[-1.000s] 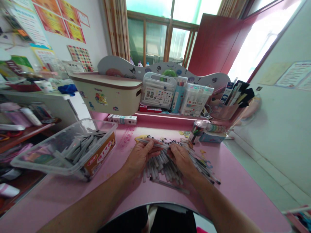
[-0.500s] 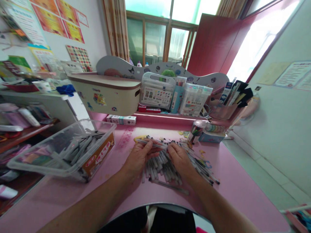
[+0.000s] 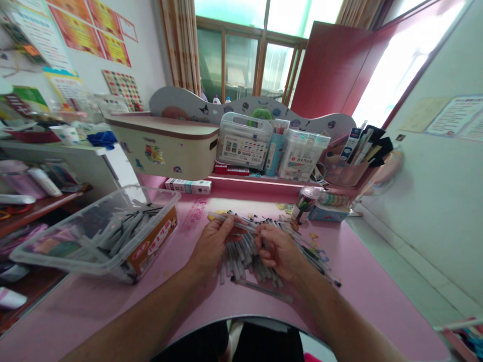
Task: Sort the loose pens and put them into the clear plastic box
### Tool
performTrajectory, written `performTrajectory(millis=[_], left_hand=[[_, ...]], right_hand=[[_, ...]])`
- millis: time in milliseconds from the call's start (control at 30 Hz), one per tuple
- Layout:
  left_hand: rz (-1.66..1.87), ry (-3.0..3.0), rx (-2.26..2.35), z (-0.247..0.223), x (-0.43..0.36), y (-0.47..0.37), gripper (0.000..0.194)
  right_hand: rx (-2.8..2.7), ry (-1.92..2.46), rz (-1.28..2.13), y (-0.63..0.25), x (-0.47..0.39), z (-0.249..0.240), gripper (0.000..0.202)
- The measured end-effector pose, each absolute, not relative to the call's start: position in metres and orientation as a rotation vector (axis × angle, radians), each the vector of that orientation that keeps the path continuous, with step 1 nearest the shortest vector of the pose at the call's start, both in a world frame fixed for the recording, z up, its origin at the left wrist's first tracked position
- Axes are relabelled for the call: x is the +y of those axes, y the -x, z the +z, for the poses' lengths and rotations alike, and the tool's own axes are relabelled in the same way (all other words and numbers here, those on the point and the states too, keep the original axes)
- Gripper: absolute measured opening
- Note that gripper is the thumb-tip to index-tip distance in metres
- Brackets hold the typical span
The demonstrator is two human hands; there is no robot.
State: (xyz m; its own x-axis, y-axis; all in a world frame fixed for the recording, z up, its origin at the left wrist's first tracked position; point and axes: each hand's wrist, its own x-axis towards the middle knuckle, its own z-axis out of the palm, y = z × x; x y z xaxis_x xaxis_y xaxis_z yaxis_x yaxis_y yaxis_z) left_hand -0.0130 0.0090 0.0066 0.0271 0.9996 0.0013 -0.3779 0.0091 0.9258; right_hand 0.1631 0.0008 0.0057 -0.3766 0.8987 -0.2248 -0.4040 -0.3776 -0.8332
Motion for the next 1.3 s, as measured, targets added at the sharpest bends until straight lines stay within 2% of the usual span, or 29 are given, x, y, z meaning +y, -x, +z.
performTrajectory(millis=[200, 333, 400, 467, 533, 600, 733, 800, 933, 1067, 1300], left_hand=[[1.588, -0.606, 0.654, 0.017, 0.025, 0.027, 0.014], [1.838, -0.413, 0.692, 0.016, 0.031, 0.035, 0.005], [1.759, -0.475, 0.736, 0.013, 0.024, 0.028, 0.013], [1.527, -0.567, 0.76, 0.011, 0.014, 0.015, 0.024], [1.309, -0.584, 0.785, 0.01, 0.003, 0.001, 0.02], [1.251, -0.525, 0.801, 0.011, -0.003, -0.007, 0.014], [1.22, -0.364, 0.763, 0.014, -0.001, -0.005, 0.03], [1.103, -0.287, 0.769, 0.013, 0.002, -0.001, 0.029], [0.914, -0.228, 0.749, 0.01, 0.003, -0.002, 0.017], [0.871, -0.209, 0.674, 0.01, -0.003, -0.008, 0.024], [0.95, -0.082, 0.714, 0.011, -0.006, -0.011, 0.023]], right_hand=[[-1.039, 1.043, 1.654, -0.161, 0.004, 0.0, 0.027], [-1.008, 1.1, 1.398, -0.164, 0.008, -0.003, 0.026], [-1.065, 1.131, 1.265, -0.163, 0.007, -0.004, 0.026], [-1.204, 1.147, 1.13, -0.161, 0.004, -0.005, 0.023], [-1.395, 1.122, 1.044, -0.158, 0.001, -0.007, 0.019], [-1.523, 1.062, 1.065, -0.156, -0.002, -0.007, 0.014], [-1.483, 0.985, 1.115, -0.156, -0.003, -0.009, 0.025], [-1.514, 1.013, 0.947, -0.157, -0.003, -0.01, 0.027], [-1.672, 1.025, 0.581, -0.154, -0.005, -0.011, 0.018], [-1.817, 0.952, 0.478, -0.15, -0.009, -0.012, 0.022], [-1.913, 0.979, 0.584, -0.152, -0.008, -0.01, 0.022]])
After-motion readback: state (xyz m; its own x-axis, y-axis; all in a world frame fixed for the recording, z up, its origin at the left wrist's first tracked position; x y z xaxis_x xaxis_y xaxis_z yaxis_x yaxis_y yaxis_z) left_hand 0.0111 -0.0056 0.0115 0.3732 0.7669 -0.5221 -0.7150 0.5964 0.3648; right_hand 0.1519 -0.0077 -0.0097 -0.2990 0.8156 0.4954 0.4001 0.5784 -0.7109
